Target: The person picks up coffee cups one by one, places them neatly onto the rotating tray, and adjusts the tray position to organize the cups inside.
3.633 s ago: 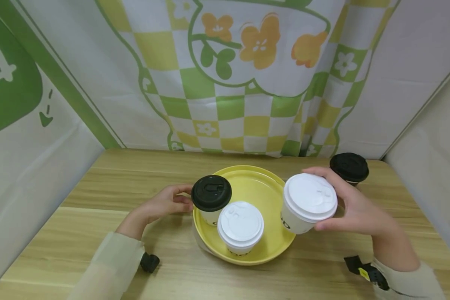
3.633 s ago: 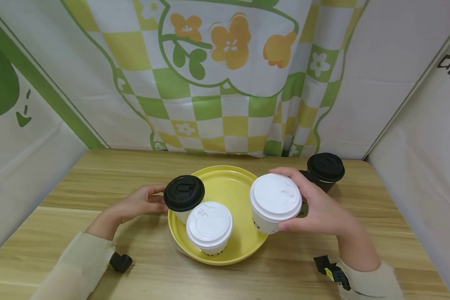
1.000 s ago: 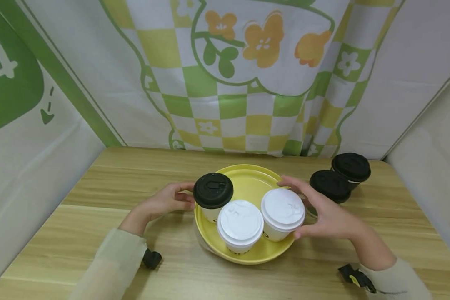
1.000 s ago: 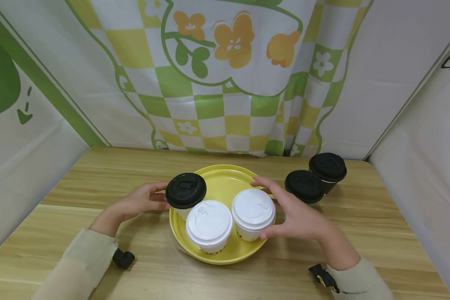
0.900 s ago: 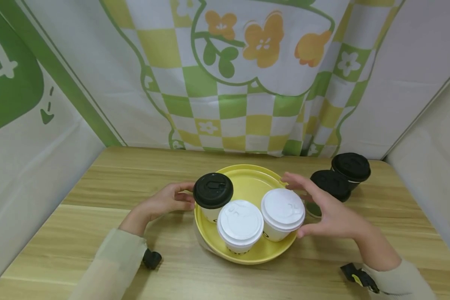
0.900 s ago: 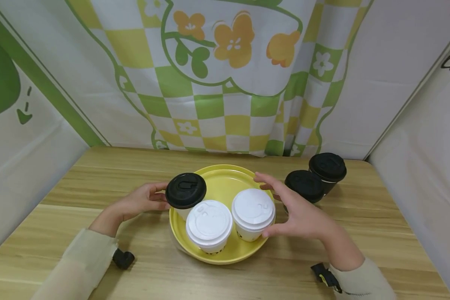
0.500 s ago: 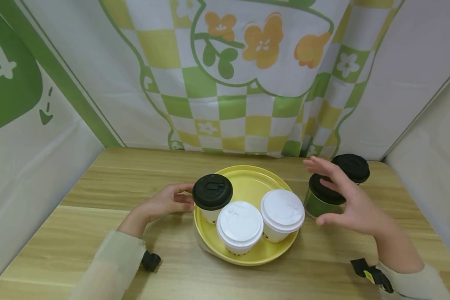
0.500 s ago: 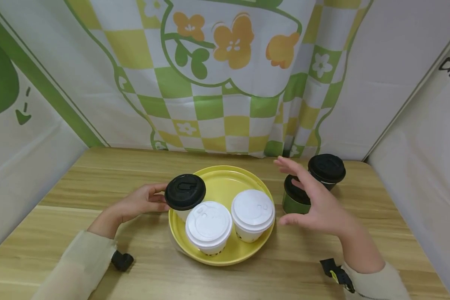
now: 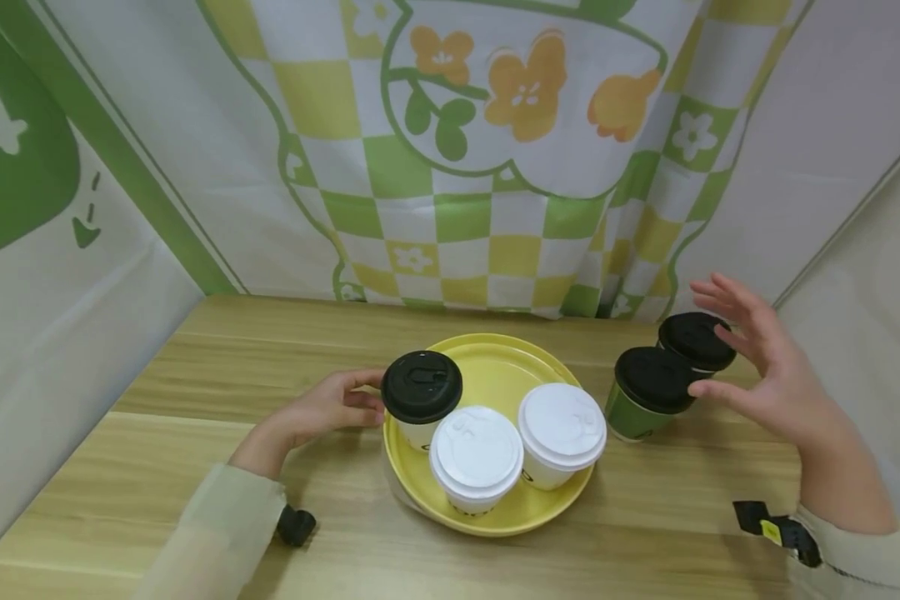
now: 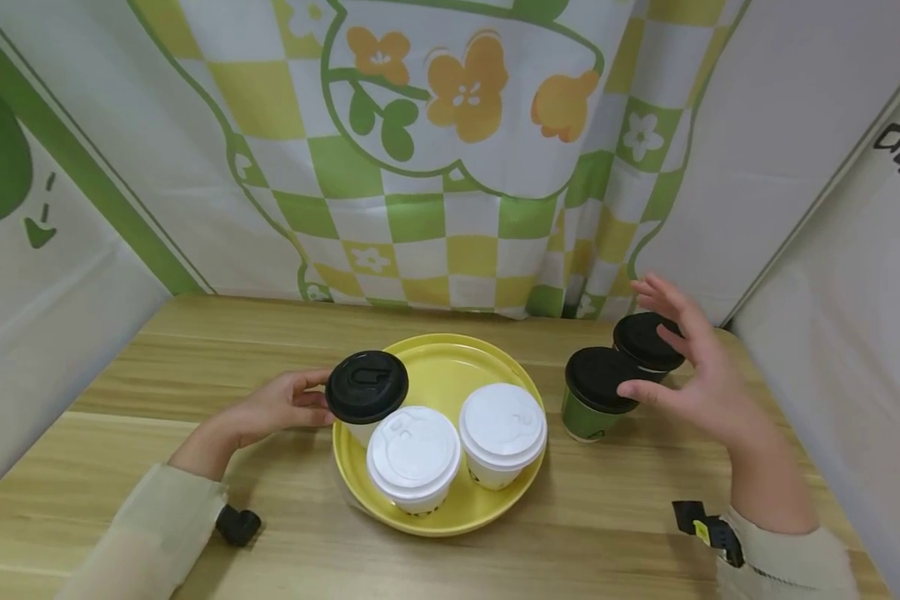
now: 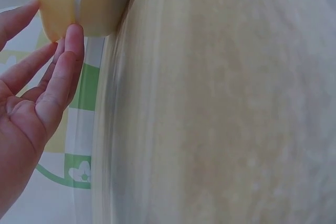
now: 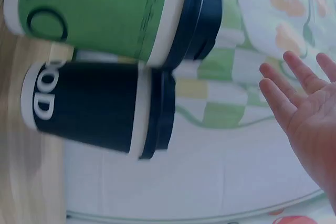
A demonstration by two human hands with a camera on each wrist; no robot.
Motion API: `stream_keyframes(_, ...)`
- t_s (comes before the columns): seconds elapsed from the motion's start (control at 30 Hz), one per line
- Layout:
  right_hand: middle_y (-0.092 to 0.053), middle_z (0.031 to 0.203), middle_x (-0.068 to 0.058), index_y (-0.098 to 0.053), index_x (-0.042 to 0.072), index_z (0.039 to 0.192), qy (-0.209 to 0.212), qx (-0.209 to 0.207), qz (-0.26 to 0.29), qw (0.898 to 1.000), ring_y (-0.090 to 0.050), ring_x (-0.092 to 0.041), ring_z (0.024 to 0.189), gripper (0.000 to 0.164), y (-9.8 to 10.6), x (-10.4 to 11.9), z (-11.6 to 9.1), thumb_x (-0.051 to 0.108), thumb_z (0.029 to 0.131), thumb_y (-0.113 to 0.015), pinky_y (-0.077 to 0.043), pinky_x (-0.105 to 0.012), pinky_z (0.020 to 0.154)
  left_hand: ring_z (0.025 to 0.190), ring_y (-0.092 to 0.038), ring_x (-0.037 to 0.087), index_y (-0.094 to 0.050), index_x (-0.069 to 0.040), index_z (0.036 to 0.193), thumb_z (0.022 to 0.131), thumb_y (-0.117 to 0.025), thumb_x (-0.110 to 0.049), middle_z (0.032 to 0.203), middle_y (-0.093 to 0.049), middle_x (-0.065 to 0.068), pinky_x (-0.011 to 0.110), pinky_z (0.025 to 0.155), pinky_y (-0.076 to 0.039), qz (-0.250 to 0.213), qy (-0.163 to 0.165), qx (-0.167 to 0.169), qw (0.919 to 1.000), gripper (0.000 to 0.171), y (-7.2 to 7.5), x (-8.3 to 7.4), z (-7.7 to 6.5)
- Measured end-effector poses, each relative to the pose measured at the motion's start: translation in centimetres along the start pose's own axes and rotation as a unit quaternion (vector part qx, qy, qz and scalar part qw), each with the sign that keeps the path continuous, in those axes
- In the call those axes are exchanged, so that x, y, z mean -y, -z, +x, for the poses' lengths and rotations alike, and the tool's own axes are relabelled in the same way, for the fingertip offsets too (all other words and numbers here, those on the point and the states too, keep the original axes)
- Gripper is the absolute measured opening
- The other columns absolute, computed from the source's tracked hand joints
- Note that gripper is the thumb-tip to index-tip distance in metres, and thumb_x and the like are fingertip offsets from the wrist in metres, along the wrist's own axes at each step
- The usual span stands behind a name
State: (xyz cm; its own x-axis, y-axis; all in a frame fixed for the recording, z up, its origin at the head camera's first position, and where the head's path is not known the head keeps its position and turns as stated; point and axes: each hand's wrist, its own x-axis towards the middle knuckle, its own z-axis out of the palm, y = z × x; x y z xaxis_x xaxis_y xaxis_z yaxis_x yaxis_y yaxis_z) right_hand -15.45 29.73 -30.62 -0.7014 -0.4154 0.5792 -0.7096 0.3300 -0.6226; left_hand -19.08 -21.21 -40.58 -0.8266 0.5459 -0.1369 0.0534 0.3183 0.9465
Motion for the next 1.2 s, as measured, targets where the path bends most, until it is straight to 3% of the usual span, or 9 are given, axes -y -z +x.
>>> stream_keyframes(0.23,-0.037,0.157,-0.006,-0.02,0.005,0.157,-0.027,-0.03,-0.07,0.997,-0.037,-0.007,0.141,0.106,1.4,-1.4,-0.5,-0.018,0.071,-0.077,-0.035,-0.008,0.104,0.107,-0.063,0.016,-0.045,0.004,0.144,0.09,-0.07,-0.006,0.134,-0.051,0.024,0.022,0.087,-0.052,0.003,0.003,-0.005,1.0,0.06,0.0,-0.1,0.1)
stream_keyframes(0.6,-0.034,0.158,0.002,-0.017,0.016,0.16,-0.111,-0.06,-0.059,0.99,-0.038,0.0,0.136,0.1,2.4,-4.2,-1.7,-0.022,0.081,-0.066,-0.033,-0.005,0.103,0.107,-0.063,0.016,-0.043,0.004,0.145,0.091,-0.069,-0.005,0.134,-0.051,0.025,0.022,0.087,-0.053,-0.002,0.001,-0.005,1.0,0.061,0.0,0.0,-0.1)
stream_keyframes(0.8,-0.032,0.156,0.007,-0.012,0.022,0.16,-0.149,-0.054,-0.058,0.986,-0.037,0.003,0.132,0.096,3.1,-6.0,-3.0,-0.016,0.087,-0.062,-0.031,-0.002,0.099,0.11,-0.062,0.019,-0.044,0.003,0.145,0.091,-0.07,-0.007,0.136,-0.051,0.024,0.022,0.088,-0.052,0.0,0.002,-0.005,1.0,0.061,0.0,0.0,-0.1)
stream_keyframes(1.2,-0.029,0.157,0.003,-0.007,0.027,0.161,-0.218,-0.022,-0.064,0.974,-0.036,0.01,0.126,0.092,3.5,-9.1,-5.1,-0.004,0.094,-0.062,-0.032,-0.002,0.092,0.111,-0.063,0.02,-0.044,0.002,0.145,0.091,-0.07,-0.009,0.136,-0.052,0.024,0.022,0.089,-0.052,-0.004,0.002,-0.004,1.0,0.06,0.0,0.3,-0.1)
